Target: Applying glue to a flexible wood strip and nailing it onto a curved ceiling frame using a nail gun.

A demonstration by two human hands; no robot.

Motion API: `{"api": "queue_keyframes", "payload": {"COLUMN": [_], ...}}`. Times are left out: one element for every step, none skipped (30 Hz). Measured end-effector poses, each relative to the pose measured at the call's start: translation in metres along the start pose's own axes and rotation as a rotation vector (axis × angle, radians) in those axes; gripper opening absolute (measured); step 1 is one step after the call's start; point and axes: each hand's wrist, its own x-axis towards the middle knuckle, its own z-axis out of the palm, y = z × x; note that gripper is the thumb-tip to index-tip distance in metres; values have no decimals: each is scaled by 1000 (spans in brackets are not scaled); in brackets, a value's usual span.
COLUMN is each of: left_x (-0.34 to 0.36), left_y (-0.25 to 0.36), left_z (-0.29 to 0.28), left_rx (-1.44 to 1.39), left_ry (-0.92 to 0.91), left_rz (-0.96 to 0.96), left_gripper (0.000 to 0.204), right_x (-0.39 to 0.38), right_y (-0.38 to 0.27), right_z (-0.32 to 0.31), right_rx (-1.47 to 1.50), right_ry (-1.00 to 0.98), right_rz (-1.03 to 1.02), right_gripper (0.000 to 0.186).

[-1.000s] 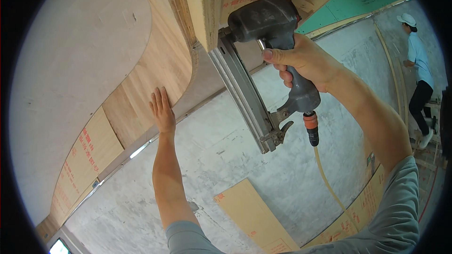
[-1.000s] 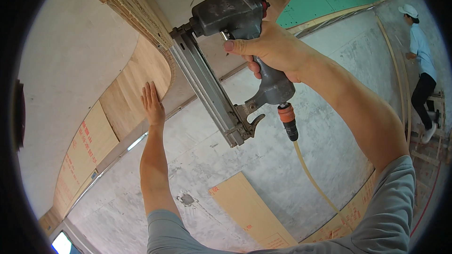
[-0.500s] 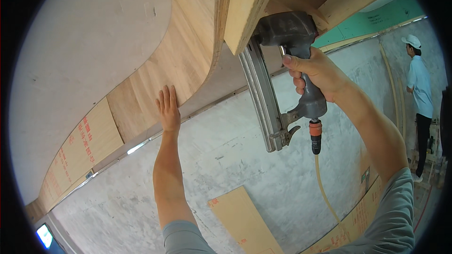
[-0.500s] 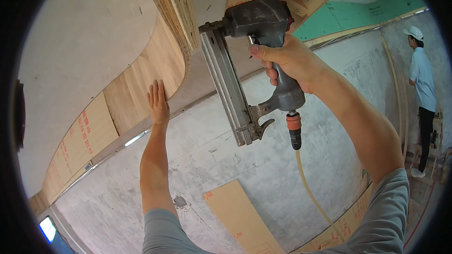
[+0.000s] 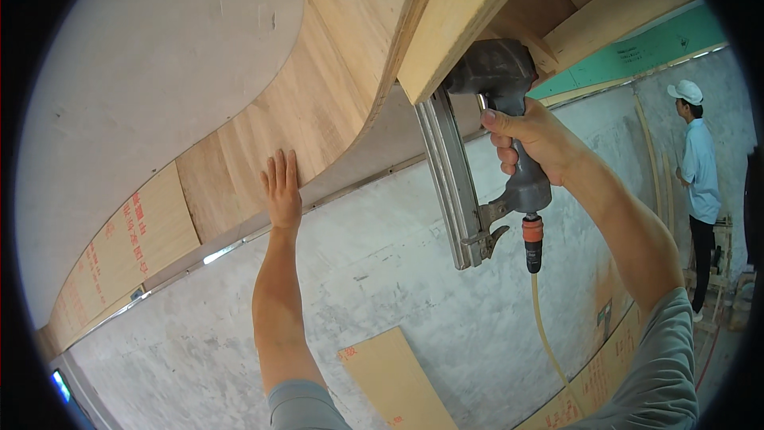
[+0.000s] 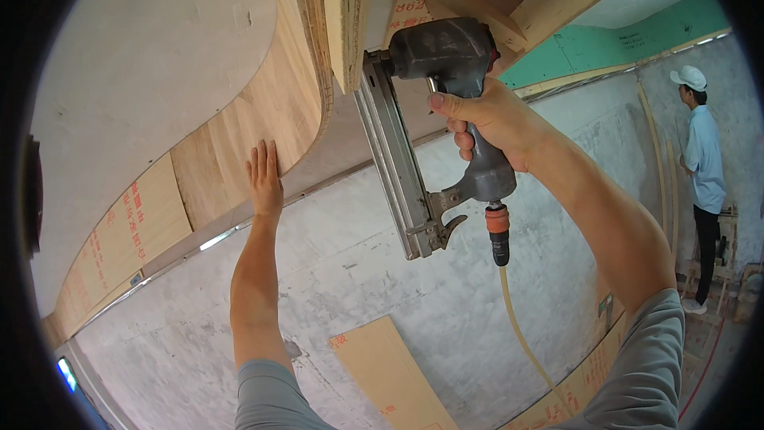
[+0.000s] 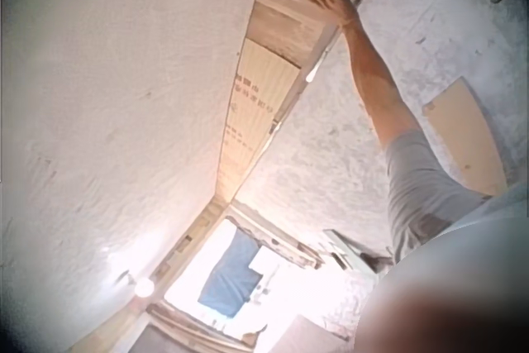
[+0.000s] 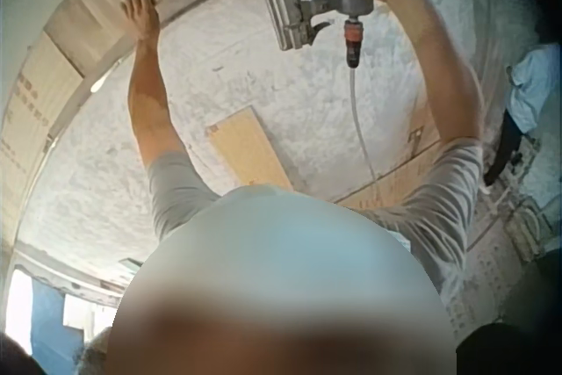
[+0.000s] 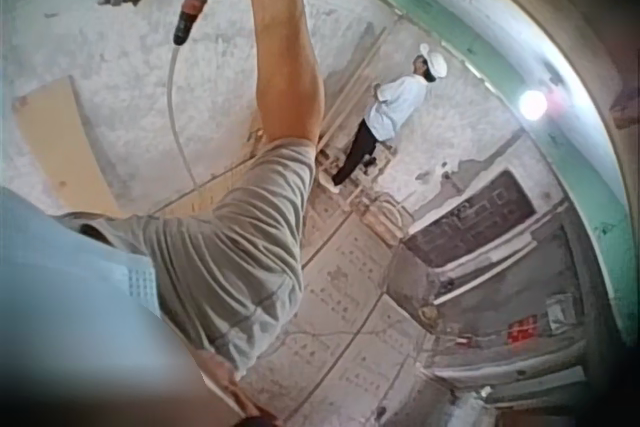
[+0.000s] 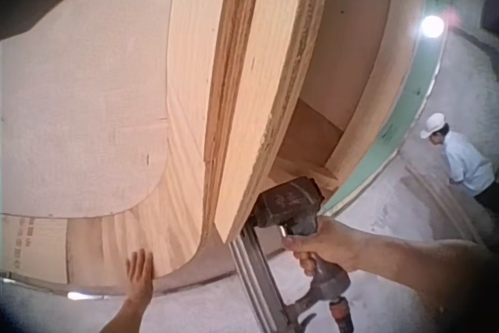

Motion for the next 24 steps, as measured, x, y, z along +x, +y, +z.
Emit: {"api": "queue_keyframes", "payload": {"left_x": [0, 0, 0, -1, -1, -1, -1, 0, 0, 0, -1, -1, -1, 0, 0, 0, 0, -1, -1, -2, -3, -3, -4, -5], "left_y": [1, 1, 2, 1, 0, 0, 0, 0, 0, 0, -1, -1, 0, 1, 2, 2, 2, 1, 1, 1, 0, -1, -2, -3], "left_z": [0, 1, 1, 1, 0, 1, 1, 1, 1, 1, 1, 1, 1, 1, 1, 0, -1, -1, -1, -1, 0, 0, 0, 0], "left_rx": [-4, -6, -8, -8, -3, 1, 2, -7, -16, -15, -9, -2, -5, -5, -6, -6, -10, -14, -16, -13, -9, -8, -23, -37], "left_ry": [4, 5, 5, 8, 3, -2, 0, 4, 8, 10, 6, 2, 5, 2, -1, 1, 4, 6, 9, 3, -4, -5, 0, 5], "left_rz": [-1, 2, 6, 4, 4, 4, 3, 1, -1, -3, 1, 4, 2, 4, 6, 3, 3, 3, 0, 1, 2, -6, -6, -7], "left_gripper": [58, 58, 58, 58, 58, 58, 58, 59, 59, 59, 59, 60, 60, 60, 60, 60, 60, 60, 60, 60, 60, 60, 61, 62], "right_x": [0, 0, 0, 2, 3, 4, 5, 5, 5, 6, 5, 5, 4, 4, 3, 3, 3, 2, 2, 1, 1, -1, -3, -3], "right_y": [-1, -2, -2, -2, -2, -2, -3, -3, -3, -3, -4, -4, -5, -5, -5, -5, -4, -4, -4, -5, -5, -6, -6, -6], "right_z": [0, 0, -1, -2, -3, -4, -4, -4, -4, -3, -3, -2, -2, -2, -2, -2, -2, -1, -1, -1, 0, 3, 6, 9], "right_rx": [-5, -8, -9, -12, -19, -26, -28, -32, -37, -39, -36, -33, -37, -29, -21, -23, -33, -44, -48, -66, -84, -89, -78, -68], "right_ry": [3, 8, 14, 14, 5, -3, -4, 1, 6, 5, 3, 1, 2, 12, 21, 20, 30, 40, 40, 30, 20, 14, 46, 77], "right_rz": [-2, 14, 30, 28, 29, 31, 29, 29, 29, 28, 29, 30, 29, 28, 27, 26, 31, 36, 36, 8, -18, -16, -20, -23], "right_gripper": [36, 37, 37, 37, 38, 38, 38, 38, 38, 38, 36, 34, 34, 35, 36, 36, 32, 29, 29, 29, 30, 30, 31, 32]}}
